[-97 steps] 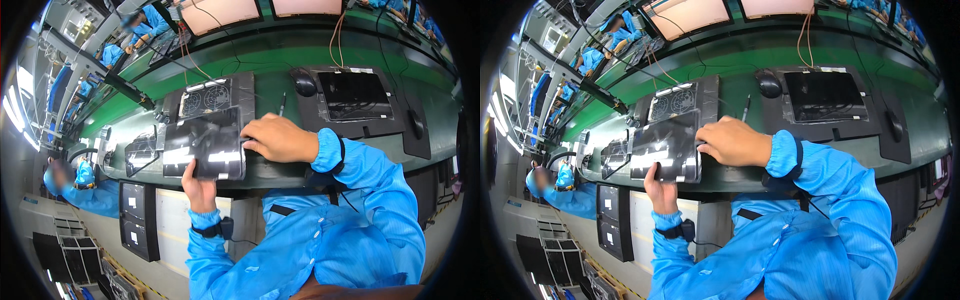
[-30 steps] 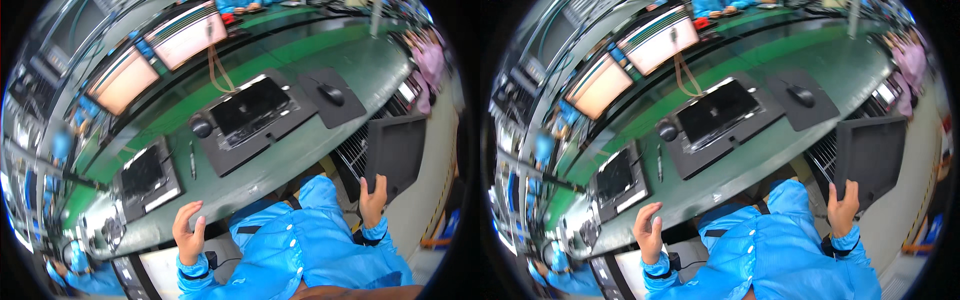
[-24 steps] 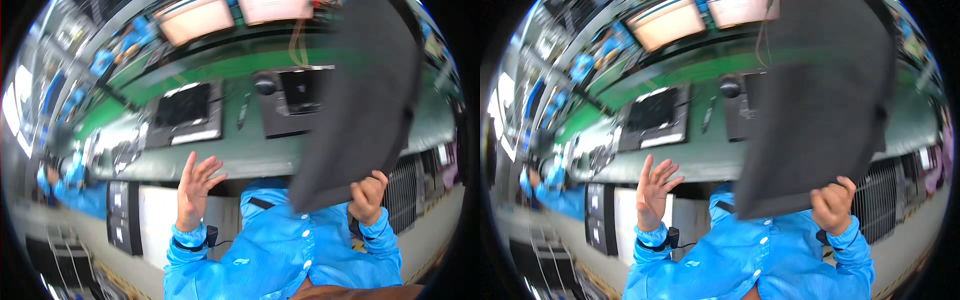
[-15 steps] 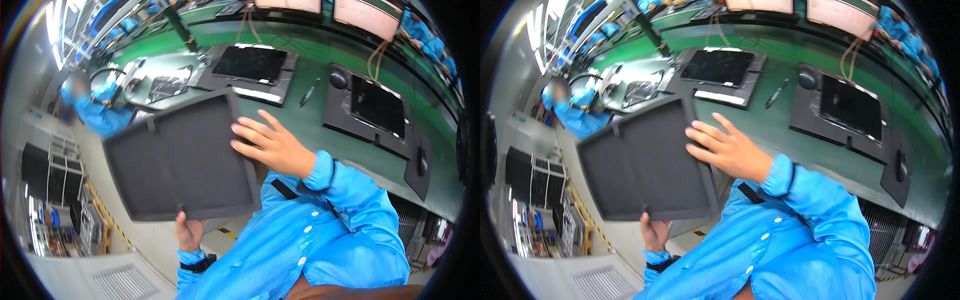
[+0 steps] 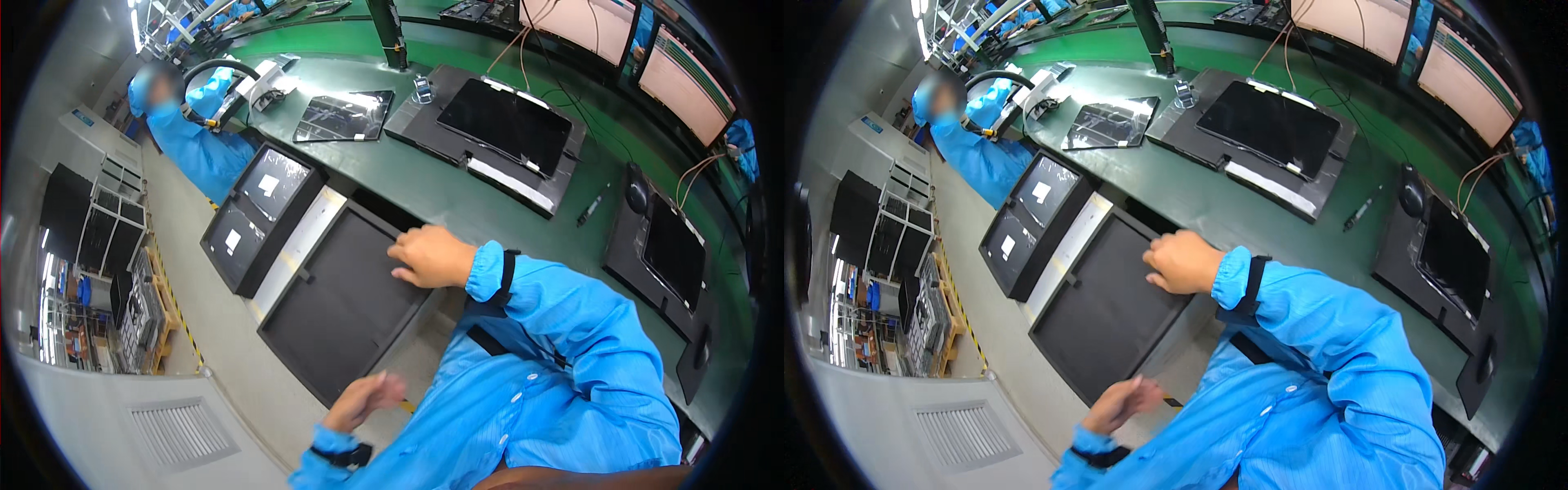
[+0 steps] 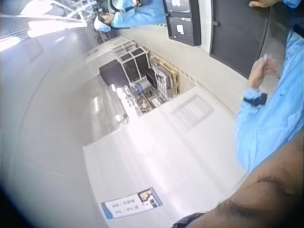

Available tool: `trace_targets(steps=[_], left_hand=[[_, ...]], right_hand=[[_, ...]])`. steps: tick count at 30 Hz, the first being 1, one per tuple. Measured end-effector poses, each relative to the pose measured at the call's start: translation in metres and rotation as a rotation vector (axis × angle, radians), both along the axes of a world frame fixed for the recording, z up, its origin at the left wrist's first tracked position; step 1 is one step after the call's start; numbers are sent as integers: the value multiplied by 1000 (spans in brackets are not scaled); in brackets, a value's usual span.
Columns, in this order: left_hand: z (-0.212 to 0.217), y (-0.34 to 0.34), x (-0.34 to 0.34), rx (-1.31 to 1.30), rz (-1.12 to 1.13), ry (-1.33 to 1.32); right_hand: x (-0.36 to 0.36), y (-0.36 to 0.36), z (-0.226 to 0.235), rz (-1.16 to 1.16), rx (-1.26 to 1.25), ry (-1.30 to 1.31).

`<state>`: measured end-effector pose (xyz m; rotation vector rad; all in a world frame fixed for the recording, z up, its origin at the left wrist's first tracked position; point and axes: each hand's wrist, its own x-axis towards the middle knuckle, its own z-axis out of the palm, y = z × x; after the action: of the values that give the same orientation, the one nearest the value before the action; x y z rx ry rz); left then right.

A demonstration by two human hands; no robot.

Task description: Assembling, marking, and organizing tablet components on an electronics production line.

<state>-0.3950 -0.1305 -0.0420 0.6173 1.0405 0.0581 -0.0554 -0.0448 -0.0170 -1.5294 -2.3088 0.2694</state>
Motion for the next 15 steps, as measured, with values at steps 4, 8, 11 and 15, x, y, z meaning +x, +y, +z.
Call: trace_targets(steps=[4,8,11,15], left_hand=[[100,56,-81,170,-699,265],[109,167,-71,503,-1055,622],[24,214,-61,1517,-584,870],[-35,213,-13,1557,-569,904]], right_hand=[[19,80,45,-187,218,-35],[41,195,22,-368,464,-85],[39,224,-7,-513,134,-87],[9,216,-17,-413,184,-139]])
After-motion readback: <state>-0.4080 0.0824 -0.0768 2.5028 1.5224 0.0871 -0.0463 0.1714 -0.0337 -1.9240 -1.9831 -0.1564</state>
